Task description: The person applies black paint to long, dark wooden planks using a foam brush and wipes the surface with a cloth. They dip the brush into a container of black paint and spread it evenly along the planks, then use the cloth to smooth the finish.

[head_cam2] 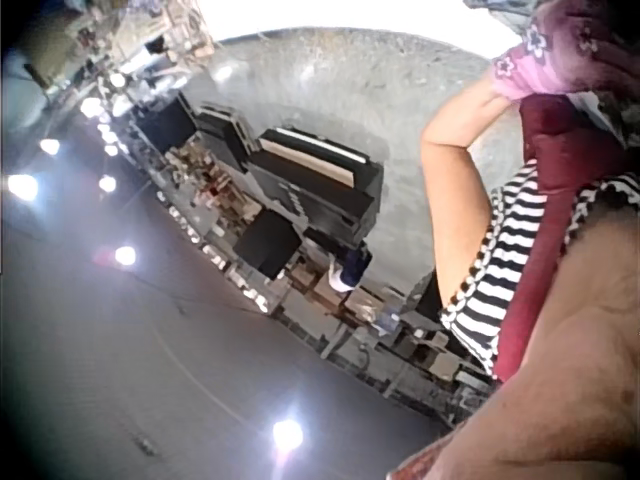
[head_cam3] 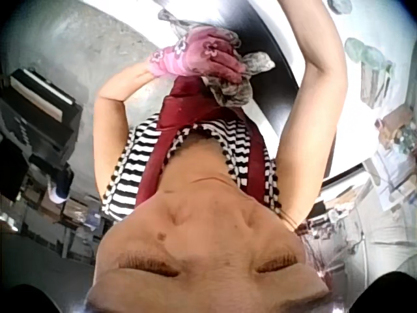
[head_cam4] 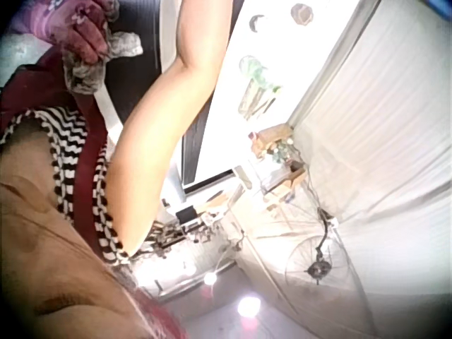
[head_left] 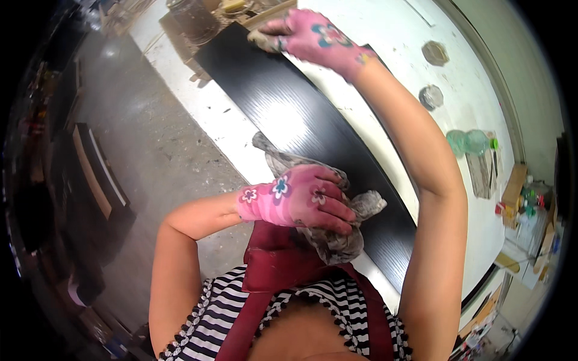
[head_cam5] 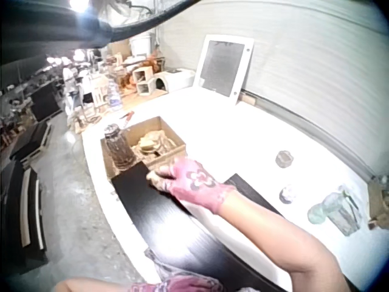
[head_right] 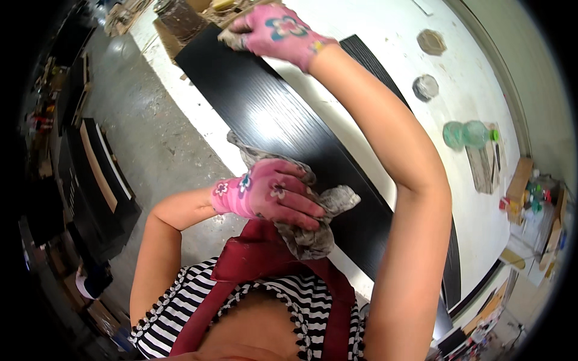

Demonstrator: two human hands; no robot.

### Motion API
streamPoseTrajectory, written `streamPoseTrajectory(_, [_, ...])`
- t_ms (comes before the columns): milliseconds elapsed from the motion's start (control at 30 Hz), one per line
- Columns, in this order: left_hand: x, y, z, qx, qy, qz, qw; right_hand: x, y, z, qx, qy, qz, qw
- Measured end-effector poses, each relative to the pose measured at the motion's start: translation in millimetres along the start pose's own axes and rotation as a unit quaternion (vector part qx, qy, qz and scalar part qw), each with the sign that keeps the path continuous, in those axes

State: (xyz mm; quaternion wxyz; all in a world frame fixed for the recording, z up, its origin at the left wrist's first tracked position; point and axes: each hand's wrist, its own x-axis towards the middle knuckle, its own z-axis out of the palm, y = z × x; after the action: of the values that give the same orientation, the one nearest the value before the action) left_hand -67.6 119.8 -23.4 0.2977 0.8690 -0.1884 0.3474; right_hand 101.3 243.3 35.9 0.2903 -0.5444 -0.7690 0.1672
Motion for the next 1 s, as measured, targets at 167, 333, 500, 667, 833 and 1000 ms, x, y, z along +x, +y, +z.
streamPoseTrajectory(167, [8.8, 2.1, -7.0, -0.016, -0.043, -0.013, 0.999, -133.5, -27.4, -46.8, -0.082, -0.030, 0.023, 0.996])
streamPoseTrajectory(333, [14.8, 5.9, -11.6, 0.031, -0.069, -0.006, 0.997, -244.1, -70.4, -90.6, -0.070, -0.112, 0.169, 0.977])
streamPoseTrajectory(500, [15.7, 7.6, -7.7, 0.077, -0.076, -0.005, 0.994, -251.8, -71.0, -86.9, -0.105, -0.064, 0.147, 0.982])
streamPoseTrajectory(667, [13.7, 9.1, -1.7, 0.104, -0.082, -0.012, 0.991, -233.7, -55.6, -71.1, -0.117, -0.031, 0.097, 0.988])
streamPoseTrajectory(833, [17.8, 14.0, 1.3, 0.095, -0.067, -0.029, 0.993, -317.0, -82.3, -92.8, -0.196, -0.052, 0.129, 0.971])
streamPoseTrajectory(1000, [19.7, 15.4, -6.2, 0.105, -0.091, -0.025, 0.990, -420.4, -139.5, -121.8, -0.102, -0.026, 0.374, 0.922])
